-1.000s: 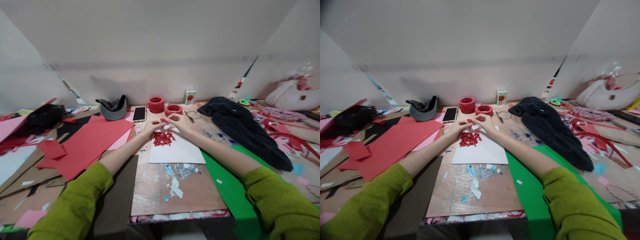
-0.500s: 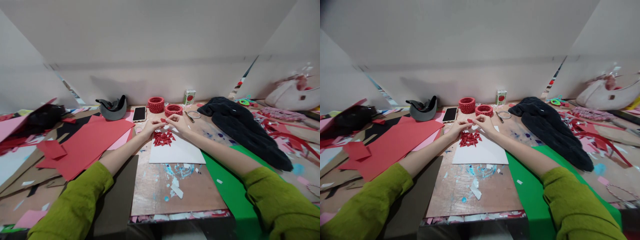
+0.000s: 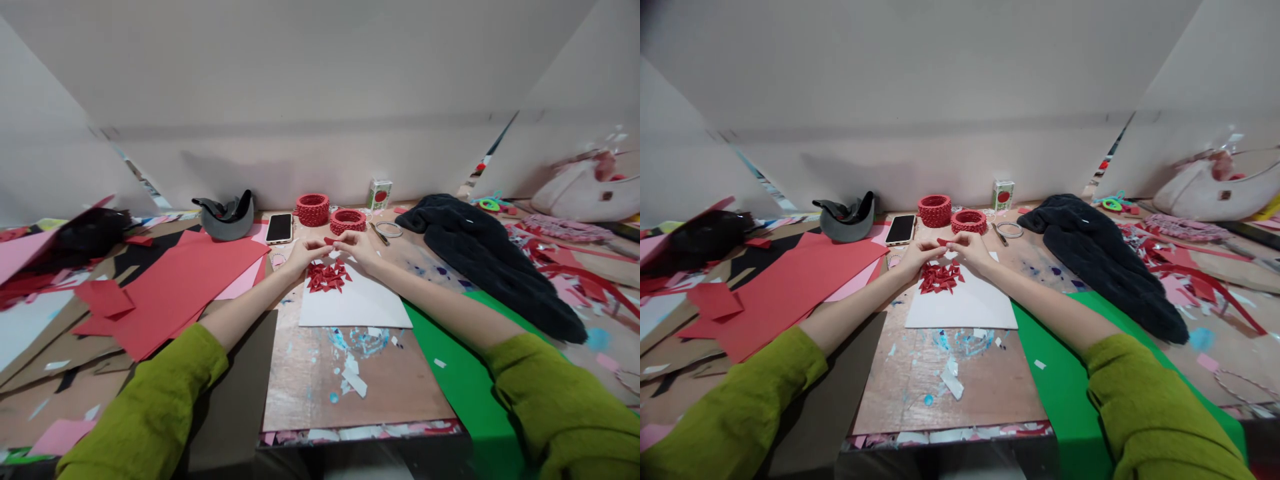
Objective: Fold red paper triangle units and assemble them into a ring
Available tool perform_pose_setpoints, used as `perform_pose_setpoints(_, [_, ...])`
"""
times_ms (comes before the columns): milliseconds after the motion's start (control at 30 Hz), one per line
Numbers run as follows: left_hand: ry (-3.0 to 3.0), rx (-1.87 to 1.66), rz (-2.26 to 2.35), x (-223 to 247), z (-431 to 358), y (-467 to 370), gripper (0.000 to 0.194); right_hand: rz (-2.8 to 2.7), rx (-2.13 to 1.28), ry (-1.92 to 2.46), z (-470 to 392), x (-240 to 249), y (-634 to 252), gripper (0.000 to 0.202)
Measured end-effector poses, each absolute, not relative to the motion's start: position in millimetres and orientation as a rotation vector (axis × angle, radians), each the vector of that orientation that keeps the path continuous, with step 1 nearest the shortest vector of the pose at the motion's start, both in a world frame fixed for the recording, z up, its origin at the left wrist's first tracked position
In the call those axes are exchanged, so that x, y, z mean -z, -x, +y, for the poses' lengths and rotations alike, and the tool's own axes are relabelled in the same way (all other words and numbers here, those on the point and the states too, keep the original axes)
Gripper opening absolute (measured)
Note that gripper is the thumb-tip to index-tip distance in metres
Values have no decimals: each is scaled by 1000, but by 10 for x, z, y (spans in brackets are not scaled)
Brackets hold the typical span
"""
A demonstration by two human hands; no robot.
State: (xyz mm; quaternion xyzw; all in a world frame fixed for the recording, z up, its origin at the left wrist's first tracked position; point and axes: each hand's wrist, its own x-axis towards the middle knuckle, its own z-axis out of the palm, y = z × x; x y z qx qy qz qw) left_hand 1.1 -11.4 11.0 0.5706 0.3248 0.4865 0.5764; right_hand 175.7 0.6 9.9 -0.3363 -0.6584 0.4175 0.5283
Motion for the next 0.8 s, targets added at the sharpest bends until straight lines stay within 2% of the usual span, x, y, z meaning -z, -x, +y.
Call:
perform_pose_setpoints(233, [-1212,-1153,732,-94,-61,10,35,-1741,-732,739,-52,-223,-1833,3])
perform_pose_setpoints(433, [-1194,-1165,712,-118,-76,10,34,-1827,-693,741,-56,-173,-1835,10])
perform_pose_setpoints(800, [-1227,-1203,737,-131,-78,6,28,-1807,-844,794,42,-124,-1871,15])
